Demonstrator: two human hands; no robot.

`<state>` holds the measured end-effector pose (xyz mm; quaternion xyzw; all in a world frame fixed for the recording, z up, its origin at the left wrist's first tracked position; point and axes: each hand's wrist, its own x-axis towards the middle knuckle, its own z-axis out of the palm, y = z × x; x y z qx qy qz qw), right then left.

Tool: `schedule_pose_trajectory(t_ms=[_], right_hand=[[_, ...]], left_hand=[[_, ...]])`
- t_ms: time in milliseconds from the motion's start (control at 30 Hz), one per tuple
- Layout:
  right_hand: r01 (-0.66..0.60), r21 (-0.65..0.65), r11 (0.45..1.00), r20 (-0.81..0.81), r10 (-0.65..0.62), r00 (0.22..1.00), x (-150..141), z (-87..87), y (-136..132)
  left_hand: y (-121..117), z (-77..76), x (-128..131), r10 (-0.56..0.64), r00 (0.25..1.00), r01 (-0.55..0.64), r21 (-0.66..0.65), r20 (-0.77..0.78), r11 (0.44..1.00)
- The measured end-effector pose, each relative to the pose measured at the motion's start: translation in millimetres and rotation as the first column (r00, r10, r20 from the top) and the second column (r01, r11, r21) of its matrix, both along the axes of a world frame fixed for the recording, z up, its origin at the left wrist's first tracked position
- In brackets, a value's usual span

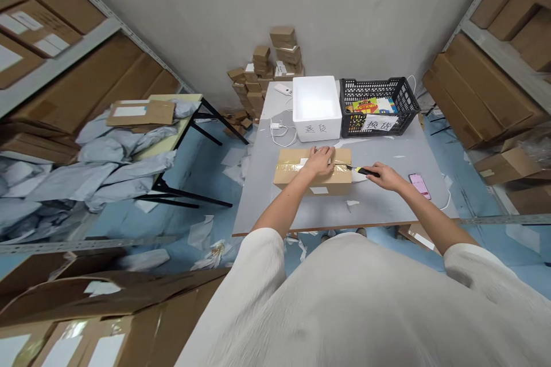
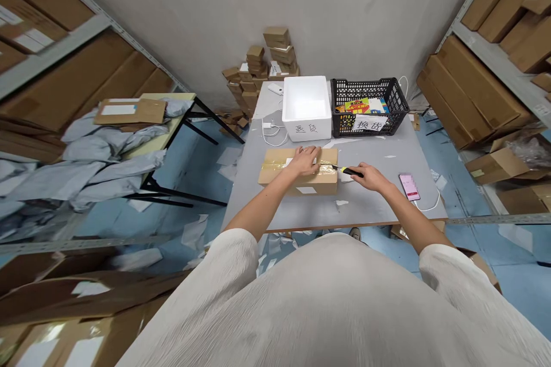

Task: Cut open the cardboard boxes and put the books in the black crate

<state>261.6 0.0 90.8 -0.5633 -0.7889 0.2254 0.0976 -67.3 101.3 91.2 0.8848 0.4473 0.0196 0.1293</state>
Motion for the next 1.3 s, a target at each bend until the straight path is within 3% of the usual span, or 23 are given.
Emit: schedule_pose_trajectory(t_ms=[267,533,767,933,1067,1300], right_hand=[[0.072,0.105,0.992,-0.017,-0.071,0.997,-12.8,-18.9,-8.2],[0.089,0.196,0.977,0.053,-0.101,0.994,-8.1,-28.1,-10.3],[0.101,0.227,0.969,0.014,-0.107,0.994,-7.2,-33.9,-8.6],[0.304,0.259,0.917,-0.113,-0.284,0.952,18.1,-31.7,-3.6],[0.388,0.213,0.897,-0.178,-0.355,0.918,25.8,-35.7,1.7],[0.566,0.051,0.823,-0.228,-0.542,0.809,45.8,-68.4,3.8]], left_hand=[[-17.7,-25.0,0.8,0.041,0.992,-0.057,0.131,0.118,0.990],[-19.3,-26.2,1.2,0.045,0.992,-0.062,0.153,0.114,0.986],[-19.6,-27.6,2.1,0.061,0.992,-0.077,0.153,0.108,0.985],[-20.3,-25.6,2.8,0.067,0.992,-0.082,0.144,0.111,0.986],[-22.4,-22.0,2.3,0.087,0.990,-0.101,0.131,0.109,0.986],[-31.1,-15.6,1.6,0.103,0.982,-0.127,0.148,0.156,0.981]])
